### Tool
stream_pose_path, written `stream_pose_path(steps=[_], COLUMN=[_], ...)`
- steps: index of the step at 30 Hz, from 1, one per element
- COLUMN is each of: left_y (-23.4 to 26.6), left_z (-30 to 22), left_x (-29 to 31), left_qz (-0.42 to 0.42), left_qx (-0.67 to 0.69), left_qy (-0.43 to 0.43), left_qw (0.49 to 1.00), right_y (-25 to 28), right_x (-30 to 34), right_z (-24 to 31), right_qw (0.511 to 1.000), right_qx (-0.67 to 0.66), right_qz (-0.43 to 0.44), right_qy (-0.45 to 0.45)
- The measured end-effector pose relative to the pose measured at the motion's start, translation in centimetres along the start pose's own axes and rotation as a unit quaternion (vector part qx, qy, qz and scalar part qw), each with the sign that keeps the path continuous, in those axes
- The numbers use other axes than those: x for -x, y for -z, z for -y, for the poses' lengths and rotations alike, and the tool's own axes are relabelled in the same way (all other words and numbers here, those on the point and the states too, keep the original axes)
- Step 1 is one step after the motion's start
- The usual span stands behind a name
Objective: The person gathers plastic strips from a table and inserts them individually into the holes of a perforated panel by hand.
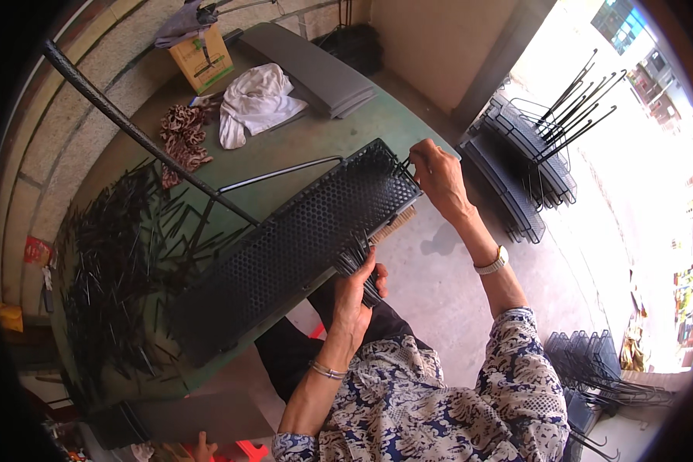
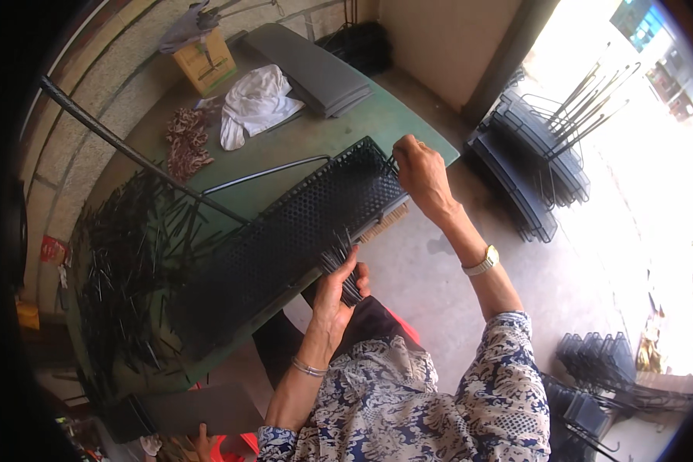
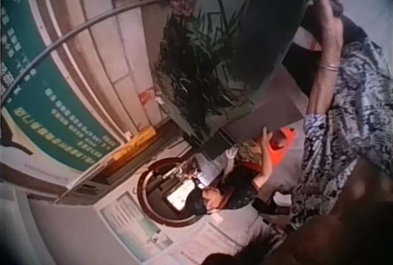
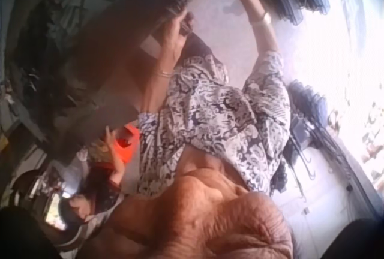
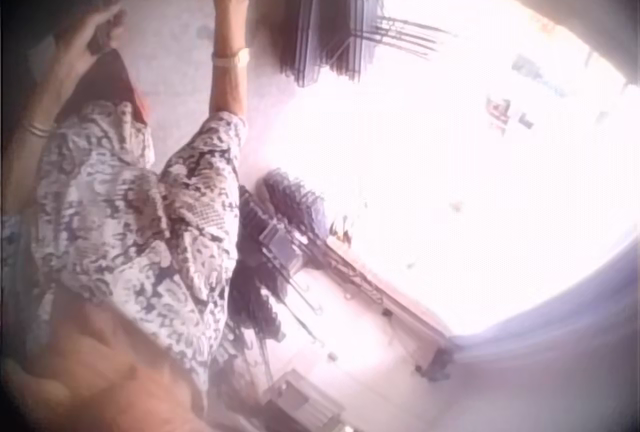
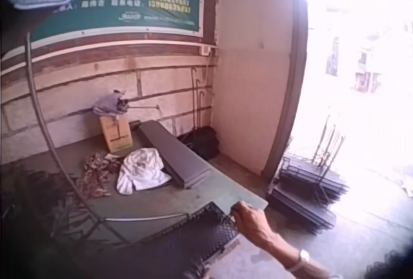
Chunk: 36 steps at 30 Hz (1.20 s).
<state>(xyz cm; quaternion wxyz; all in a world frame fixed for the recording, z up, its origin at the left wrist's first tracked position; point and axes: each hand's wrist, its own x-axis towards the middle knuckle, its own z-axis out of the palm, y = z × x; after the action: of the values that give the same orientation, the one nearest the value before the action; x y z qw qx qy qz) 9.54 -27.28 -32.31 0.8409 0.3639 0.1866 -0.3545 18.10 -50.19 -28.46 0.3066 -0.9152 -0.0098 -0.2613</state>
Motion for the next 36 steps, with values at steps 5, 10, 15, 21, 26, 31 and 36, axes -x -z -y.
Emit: stream_pose_path(steps=[5,10,15,21,26,31,36], left_y=[-0.4,-0.8,-1.2,-1.3,-1.5,-1.8,-1.2], left_z=[0.1,0.0,0.1,-0.1,-0.1,0.3,0.3], left_x=[0.2,0.4,0.7,0.9,1.0,1.1,0.6], left_qz=[0.004,-0.008,-0.015,0.0,-0.015,-0.01,-0.051], left_qx=[0.0,0.001,0.006,0.005,-0.021,-0.053,-0.044], left_qy=[-0.009,-0.013,-0.013,-0.019,-0.017,-0.026,-0.011], left_qw=[1.0,1.0,1.0,1.0,1.0,0.998,0.998], right_y=[-0.3,0.1,-1.0,-1.0,1.0,1.7,2.5], right_x=[-0.2,-0.4,0.0,0.9,2.5,5.4,5.0], right_z=[-0.5,0.7,1.0,1.9,3.9,6.0,5.1], right_qw=[0.998,0.996,0.993,0.982,0.978,0.88,0.92], right_qx=[-0.028,0.044,0.1,0.177,-0.051,-0.297,-0.281], right_qz=[0.06,0.067,0.06,0.055,0.182,0.334,0.163], right_qy=[-0.02,0.032,0.009,-0.019,-0.092,-0.162,-0.22])
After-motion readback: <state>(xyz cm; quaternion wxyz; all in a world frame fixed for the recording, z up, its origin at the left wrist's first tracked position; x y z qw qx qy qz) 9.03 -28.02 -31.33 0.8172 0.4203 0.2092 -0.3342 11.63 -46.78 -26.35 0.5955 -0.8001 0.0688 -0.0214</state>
